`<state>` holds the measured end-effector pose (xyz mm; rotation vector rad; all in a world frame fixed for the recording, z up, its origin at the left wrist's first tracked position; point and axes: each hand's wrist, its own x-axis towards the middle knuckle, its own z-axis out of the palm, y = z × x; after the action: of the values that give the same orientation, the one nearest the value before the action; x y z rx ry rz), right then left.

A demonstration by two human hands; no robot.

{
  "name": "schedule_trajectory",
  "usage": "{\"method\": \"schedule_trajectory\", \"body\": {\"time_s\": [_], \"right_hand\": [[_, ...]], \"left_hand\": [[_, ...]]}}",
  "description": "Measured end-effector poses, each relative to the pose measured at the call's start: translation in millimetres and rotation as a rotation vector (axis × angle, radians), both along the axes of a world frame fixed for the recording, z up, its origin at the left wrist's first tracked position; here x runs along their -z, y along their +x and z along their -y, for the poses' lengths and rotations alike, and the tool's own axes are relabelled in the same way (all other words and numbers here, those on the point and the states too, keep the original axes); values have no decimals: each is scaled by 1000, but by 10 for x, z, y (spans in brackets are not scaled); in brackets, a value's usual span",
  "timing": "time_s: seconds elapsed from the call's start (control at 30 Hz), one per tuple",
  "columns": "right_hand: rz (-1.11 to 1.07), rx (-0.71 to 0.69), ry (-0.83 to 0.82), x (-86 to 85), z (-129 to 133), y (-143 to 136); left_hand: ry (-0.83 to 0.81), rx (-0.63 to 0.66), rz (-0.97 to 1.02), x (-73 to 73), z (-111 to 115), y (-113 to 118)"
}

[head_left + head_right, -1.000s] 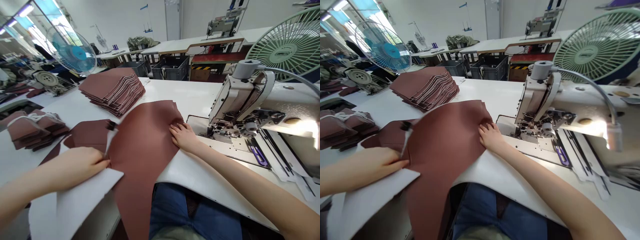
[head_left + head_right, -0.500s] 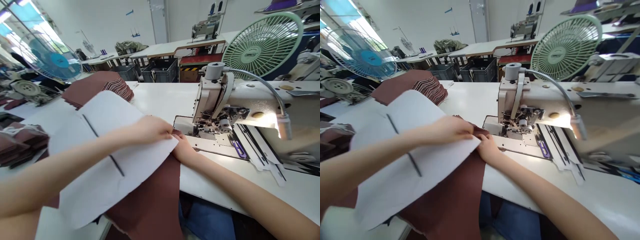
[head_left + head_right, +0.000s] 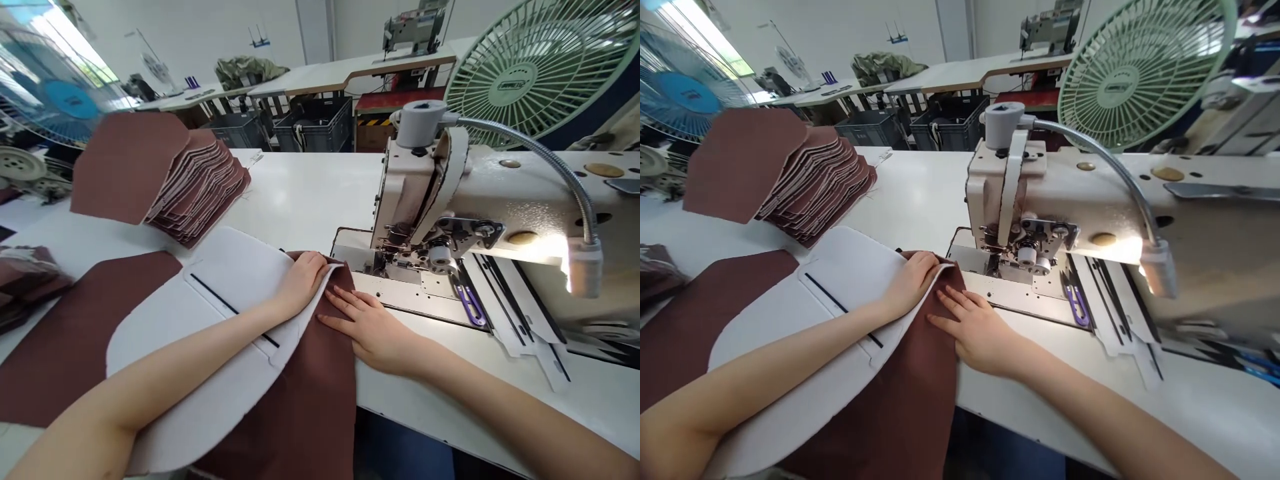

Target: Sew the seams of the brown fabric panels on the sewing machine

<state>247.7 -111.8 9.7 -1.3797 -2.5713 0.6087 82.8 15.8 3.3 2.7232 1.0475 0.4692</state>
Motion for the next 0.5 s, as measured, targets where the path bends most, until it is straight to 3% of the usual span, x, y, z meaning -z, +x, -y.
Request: {"method": "schedule_trajectory", "body": {"time_s": [0.07,0.2,0.37,0.5], "right_hand": [[37,17,36,19,56,-66],[110,51,102,75,191,-213],[72,61,105,90,267,-279],[48,54,56,58,249,-252]], "left_hand": [[-58,-24,108,36,2,108],[-87,-18,105,30,16,267],[-167,38,188,-24,92,315],[-150,16,254,24,135,340]]}}
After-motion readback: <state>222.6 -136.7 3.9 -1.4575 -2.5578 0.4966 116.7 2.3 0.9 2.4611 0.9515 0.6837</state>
